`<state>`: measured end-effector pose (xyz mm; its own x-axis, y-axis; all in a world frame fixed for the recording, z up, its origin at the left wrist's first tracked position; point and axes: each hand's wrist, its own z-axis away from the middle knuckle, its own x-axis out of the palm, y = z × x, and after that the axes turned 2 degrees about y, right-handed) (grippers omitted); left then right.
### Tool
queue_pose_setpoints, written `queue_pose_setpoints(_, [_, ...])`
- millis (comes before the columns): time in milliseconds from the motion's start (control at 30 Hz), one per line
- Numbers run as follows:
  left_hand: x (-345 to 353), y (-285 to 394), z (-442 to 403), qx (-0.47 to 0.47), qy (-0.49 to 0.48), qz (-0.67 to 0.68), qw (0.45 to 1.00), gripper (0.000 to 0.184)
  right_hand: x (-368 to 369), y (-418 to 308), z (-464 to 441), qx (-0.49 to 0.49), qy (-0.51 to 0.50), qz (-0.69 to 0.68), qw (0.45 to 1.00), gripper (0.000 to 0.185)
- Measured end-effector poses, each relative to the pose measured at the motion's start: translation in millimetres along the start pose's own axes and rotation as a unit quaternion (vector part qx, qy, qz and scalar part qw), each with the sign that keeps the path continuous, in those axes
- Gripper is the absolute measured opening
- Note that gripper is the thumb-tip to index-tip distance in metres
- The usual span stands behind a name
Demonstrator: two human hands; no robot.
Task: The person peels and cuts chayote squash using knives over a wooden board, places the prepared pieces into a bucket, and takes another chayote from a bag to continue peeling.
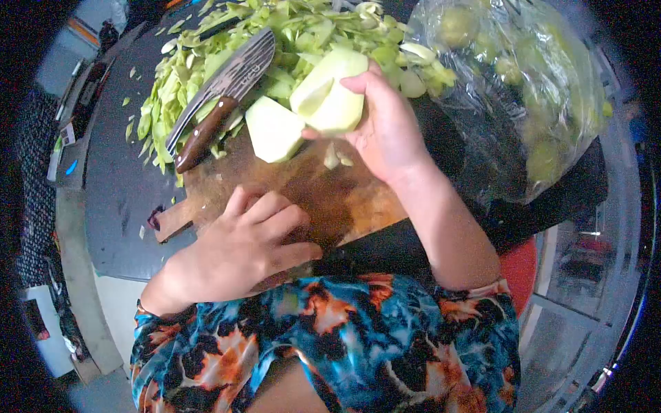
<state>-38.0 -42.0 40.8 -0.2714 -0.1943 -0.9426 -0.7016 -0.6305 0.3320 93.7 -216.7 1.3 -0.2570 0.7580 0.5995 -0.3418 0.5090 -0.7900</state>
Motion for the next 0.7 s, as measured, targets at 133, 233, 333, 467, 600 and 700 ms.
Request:
queue_pose_setpoints(133, [6, 12, 0, 0.027, -0.005, -0.090, 0.996, 0.029, -17, -9, -11, -0.032, 0.018, -0.049, 0.998, 0.038])
queue_pose_setpoints(233, [9, 16, 3, 0.028, -0.023, -0.123, 0.992, 0.029, -23, -18, -15, -0.057, 0.032, -0.078, 0.995, 0.036])
queue_pose_setpoints(333, [13, 15, 8, 0.019, -0.025, -0.120, 0.992, 0.031, -31, -21, -20, -0.057, 0.056, -0.091, 0.993, 0.036])
queue_pose_setpoints(467, [17, 7, 26, 0.009, 0.005, -0.087, 0.996, 0.033, -32, -21, -22, -0.050, 0.055, -0.085, 0.994, 0.036])
queue_pose_setpoints(600, [16, 6, 28, 0.034, -0.002, -0.120, 0.992, 0.032, -36, -20, -23, -0.049, 0.037, -0.093, 0.994, 0.038])
queue_pose_setpoints(700, [17, 9, 18, 0.089, -0.018, -0.148, 0.985, 0.031, -35, -23, -20, -0.045, 0.044, -0.102, 0.993, 0.038])
